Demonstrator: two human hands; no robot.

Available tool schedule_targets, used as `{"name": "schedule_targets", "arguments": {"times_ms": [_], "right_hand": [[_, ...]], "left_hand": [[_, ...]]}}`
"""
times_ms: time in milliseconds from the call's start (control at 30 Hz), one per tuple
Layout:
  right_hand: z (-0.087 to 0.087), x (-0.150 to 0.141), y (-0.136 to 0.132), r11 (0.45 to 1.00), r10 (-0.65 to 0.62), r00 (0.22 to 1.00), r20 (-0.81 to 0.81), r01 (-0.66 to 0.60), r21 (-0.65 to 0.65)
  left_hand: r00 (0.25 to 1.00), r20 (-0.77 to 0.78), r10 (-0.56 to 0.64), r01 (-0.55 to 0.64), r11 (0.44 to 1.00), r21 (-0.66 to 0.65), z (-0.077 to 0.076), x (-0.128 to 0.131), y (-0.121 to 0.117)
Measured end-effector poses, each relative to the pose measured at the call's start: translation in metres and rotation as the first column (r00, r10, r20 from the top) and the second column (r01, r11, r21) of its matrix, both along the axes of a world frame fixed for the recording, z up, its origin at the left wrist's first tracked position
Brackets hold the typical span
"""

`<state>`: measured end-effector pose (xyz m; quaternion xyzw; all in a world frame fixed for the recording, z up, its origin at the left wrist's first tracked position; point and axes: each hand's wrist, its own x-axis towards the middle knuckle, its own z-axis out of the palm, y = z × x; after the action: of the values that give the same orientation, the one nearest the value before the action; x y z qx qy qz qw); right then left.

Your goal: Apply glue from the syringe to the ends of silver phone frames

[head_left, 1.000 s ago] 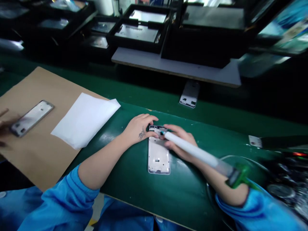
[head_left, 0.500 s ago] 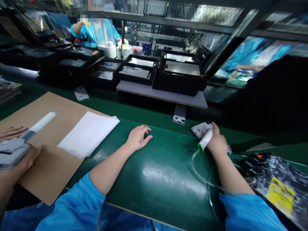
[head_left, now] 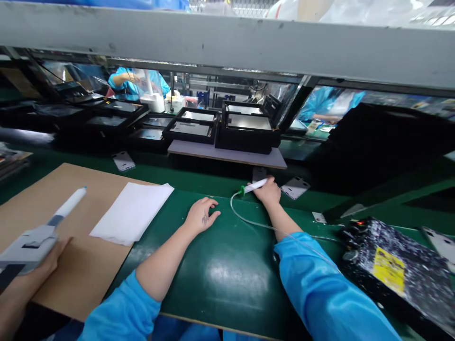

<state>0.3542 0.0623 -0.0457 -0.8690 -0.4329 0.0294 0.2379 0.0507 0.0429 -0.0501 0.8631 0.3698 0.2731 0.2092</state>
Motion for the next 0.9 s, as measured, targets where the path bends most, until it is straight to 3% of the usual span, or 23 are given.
{"name": "schedule_targets", "arguments": {"times_ms": [100,233,333,400,467,500,533,600,633,800,900], "right_hand": [[0.008,0.010,-0.013,0.999,0.036,0.999,-0.020,-0.035,0.039],[0.017,0.010,-0.050,0.977,0.172,0.984,-0.054,-0.164,0.135],[0.015,-0.008,-0.088,0.910,0.362,0.931,-0.048,-0.342,0.234],[0.010,-0.026,-0.114,0.752,0.621,0.784,-0.016,-0.589,0.295],[0.004,-0.046,-0.138,0.600,0.777,0.629,0.010,-0.746,0.290],[0.001,-0.055,-0.147,0.489,0.856,0.515,0.035,-0.830,0.268],[-0.002,-0.062,-0.153,0.367,0.915,0.393,0.092,-0.904,0.218],[-0.006,-0.071,-0.158,0.236,0.952,0.256,0.169,-0.963,0.127],[-0.008,-0.073,-0.156,0.224,0.949,0.242,0.204,-0.969,0.107],[-0.019,-0.064,-0.133,0.344,0.881,0.387,0.273,-0.919,0.192],[-0.027,-0.061,-0.120,0.328,0.905,0.375,0.203,-0.916,0.230]], "left_hand": [[1.000,0.005,-0.004,0.004,1.000,0.002,0.002,-0.005,-0.002],[1.000,0.001,0.006,-0.007,1.000,0.013,0.005,-0.020,-0.002],[0.999,0.002,0.042,-0.042,0.998,0.039,0.010,-0.037,0.003],[0.996,0.005,0.090,-0.090,0.994,0.055,0.015,-0.046,0.006],[0.991,-0.004,0.131,-0.130,0.990,0.059,0.021,-0.050,0.005],[0.991,-0.016,0.135,-0.134,0.989,0.054,0.023,-0.050,0.003],[0.992,-0.035,0.124,-0.122,0.992,0.043,0.024,-0.048,0.000],[0.994,-0.089,0.059,-0.059,0.998,0.001,0.024,-0.041,-0.009],[0.993,-0.116,0.017,-0.020,0.999,-0.027,0.023,-0.036,-0.014],[0.975,-0.207,-0.078,0.039,0.982,-0.185,0.021,-0.023,-0.035],[0.967,-0.226,-0.117,0.052,0.960,-0.276,0.026,-0.025,-0.037]]}}
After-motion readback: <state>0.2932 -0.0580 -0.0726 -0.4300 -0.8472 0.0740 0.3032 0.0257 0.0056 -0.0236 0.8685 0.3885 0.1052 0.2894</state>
